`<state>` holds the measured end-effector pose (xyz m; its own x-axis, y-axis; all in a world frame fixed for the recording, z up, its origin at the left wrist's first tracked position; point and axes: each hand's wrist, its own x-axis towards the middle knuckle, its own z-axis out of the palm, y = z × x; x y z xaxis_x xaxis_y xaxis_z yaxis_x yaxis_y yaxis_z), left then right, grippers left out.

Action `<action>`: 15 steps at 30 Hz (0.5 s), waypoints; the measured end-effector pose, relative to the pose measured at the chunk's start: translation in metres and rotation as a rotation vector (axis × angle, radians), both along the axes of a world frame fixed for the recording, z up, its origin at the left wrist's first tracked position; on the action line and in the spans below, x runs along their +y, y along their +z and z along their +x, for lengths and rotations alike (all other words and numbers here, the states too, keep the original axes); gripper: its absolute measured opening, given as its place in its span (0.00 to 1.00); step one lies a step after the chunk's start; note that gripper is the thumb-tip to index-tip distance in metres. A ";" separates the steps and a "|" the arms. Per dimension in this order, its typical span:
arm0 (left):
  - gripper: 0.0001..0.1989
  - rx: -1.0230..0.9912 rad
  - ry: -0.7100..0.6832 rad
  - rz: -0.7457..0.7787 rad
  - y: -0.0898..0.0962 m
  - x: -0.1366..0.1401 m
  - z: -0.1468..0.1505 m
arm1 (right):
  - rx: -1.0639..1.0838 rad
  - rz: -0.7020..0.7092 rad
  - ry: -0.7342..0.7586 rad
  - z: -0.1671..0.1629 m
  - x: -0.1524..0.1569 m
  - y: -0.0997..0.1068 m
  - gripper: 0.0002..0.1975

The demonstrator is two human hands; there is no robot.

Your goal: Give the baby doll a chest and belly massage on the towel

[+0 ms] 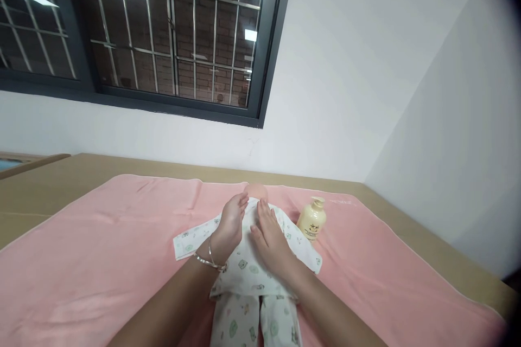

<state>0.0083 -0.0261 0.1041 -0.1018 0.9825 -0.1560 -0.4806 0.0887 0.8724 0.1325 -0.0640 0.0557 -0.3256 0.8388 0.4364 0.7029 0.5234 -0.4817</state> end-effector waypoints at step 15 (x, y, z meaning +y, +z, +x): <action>0.15 1.007 0.205 0.626 -0.092 0.038 -0.001 | -0.071 -0.103 -0.223 0.009 0.045 -0.024 0.29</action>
<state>0.0073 0.0119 0.0123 -0.0668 0.8106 0.5818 0.4857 -0.4829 0.7286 0.1416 -0.0190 0.0319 -0.1545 0.9321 0.3275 0.8293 0.3025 -0.4698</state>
